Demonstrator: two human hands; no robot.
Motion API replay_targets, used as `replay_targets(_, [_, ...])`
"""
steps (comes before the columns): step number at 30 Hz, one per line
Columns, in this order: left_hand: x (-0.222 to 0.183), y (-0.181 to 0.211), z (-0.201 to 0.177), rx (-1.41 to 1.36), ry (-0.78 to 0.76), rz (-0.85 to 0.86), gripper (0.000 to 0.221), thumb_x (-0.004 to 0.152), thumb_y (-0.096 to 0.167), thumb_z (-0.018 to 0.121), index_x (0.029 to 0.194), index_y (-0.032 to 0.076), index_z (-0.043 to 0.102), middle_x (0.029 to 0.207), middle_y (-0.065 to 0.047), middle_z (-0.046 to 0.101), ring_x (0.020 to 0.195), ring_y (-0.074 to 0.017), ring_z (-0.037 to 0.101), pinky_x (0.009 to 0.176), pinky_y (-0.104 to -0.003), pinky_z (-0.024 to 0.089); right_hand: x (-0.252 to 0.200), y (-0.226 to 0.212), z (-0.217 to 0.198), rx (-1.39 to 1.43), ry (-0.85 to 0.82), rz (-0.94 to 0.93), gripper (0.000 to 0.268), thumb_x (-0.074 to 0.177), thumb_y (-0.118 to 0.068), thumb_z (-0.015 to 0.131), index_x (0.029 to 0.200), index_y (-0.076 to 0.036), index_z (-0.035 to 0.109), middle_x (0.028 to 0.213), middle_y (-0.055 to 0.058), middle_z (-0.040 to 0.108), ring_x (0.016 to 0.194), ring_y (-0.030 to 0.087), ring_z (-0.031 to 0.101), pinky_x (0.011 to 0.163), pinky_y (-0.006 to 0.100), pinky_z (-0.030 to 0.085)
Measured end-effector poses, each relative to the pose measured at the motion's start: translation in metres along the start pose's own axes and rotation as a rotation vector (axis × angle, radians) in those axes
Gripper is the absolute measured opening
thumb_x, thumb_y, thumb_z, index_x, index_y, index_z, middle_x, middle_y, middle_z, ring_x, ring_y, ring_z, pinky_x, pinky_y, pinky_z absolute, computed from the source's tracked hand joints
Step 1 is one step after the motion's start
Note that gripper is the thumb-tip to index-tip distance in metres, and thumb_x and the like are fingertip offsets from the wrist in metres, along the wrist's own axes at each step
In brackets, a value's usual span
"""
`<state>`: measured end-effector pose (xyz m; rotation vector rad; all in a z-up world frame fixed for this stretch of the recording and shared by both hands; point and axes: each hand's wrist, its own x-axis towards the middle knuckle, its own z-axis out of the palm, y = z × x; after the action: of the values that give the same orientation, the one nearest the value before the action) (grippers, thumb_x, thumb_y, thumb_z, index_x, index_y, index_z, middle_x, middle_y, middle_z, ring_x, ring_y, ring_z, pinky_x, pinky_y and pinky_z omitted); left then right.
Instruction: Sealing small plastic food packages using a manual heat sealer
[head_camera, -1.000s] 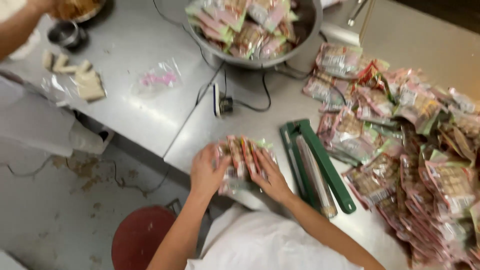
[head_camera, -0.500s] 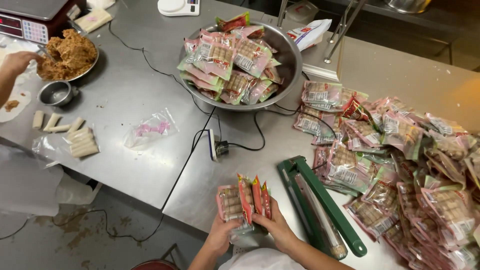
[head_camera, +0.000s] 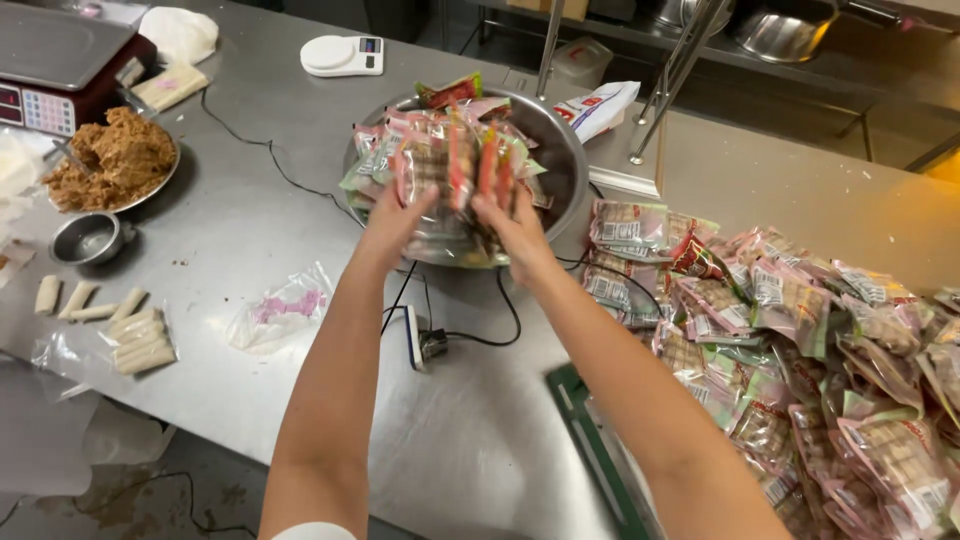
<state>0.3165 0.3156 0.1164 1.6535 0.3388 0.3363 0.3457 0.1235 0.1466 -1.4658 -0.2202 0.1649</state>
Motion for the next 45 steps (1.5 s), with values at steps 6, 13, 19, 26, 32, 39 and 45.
replay_targets(6, [0.026,-0.034,0.052,1.003,0.092,0.334,0.071,0.100,0.043,0.068,0.163,0.035,0.038,0.168,-0.020,0.032,0.156,-0.0492,0.023,0.112,-0.085,0.018,0.097,0.186,0.017,-0.874,-0.354,0.205,0.081,0.086,-0.057,0.066,0.157,-0.021,0.046,0.150,0.017,0.059,0.141,0.033,0.055,0.115,0.054,0.044])
replay_targets(13, [0.039,-0.100,0.045,1.084,-0.010,0.372,0.045,0.095,0.038,0.074,0.138,0.044,0.065,0.176,-0.008,0.019,0.160,-0.0425,0.009,0.111,-0.084,0.025,0.080,0.146,-0.079,-0.739,-0.394,-0.325,0.029,0.090,-0.039,0.074,0.116,-0.025,0.079,0.112,0.004,0.080,0.115,0.030,0.072,0.100,0.045,0.055])
replay_targets(19, [0.032,-0.113,0.047,1.032,0.101,0.453,0.052,0.083,0.044,0.079,0.134,0.040,0.068,0.174,-0.012,0.027,0.156,-0.0474,0.023,0.109,-0.082,0.029,0.159,0.210,-0.297,-1.016,0.571,0.079,0.021,0.100,-0.032,0.063,0.102,-0.019,0.080,0.083,0.010,0.077,0.097,0.038,0.076,0.088,0.050,0.058])
replay_targets(26, [0.034,-0.124,0.046,1.008,0.149,0.510,0.056,0.075,0.042,0.082,0.130,0.040,0.071,0.173,-0.011,0.030,0.156,-0.0462,0.024,0.111,-0.076,0.030,0.169,0.244,-0.369,-1.103,0.696,0.434,0.025,0.086,-0.022,0.077,0.103,-0.004,0.080,0.094,0.021,0.077,0.103,0.041,0.074,0.083,0.051,0.061])
replay_targets(32, [-0.001,-0.107,0.061,0.763,0.279,0.570,0.064,0.080,0.029,0.078,0.142,0.034,0.062,0.174,-0.013,0.025,0.158,-0.0448,0.018,0.113,-0.077,0.021,0.141,0.184,-0.319,-0.932,0.613,0.116,0.016,0.087,-0.019,0.077,0.102,-0.018,0.077,0.093,0.012,0.078,0.099,0.035,0.074,0.087,0.048,0.058])
replay_targets(39, [-0.160,-0.119,0.143,-0.267,-0.102,-0.005,0.018,0.092,0.022,0.082,0.108,0.013,0.080,0.099,-0.008,0.081,0.092,-0.0218,0.078,0.083,-0.036,0.060,0.027,0.002,-0.211,-0.064,0.050,-0.175,0.028,0.086,0.006,0.066,0.112,0.002,0.060,0.080,0.011,0.061,0.052,0.018,0.066,0.044,0.025,0.052])
replay_targets(45, [-0.245,-0.062,0.137,-1.385,-0.479,-0.604,0.086,0.083,0.078,0.063,0.128,0.004,0.067,0.124,-0.028,0.072,0.114,-0.0432,0.071,0.096,-0.062,0.059,-0.130,-0.017,-0.194,0.193,-0.024,-0.004,0.026,0.077,0.016,0.072,0.100,0.007,0.062,0.072,0.012,0.056,0.052,0.025,0.066,0.047,0.042,0.065])
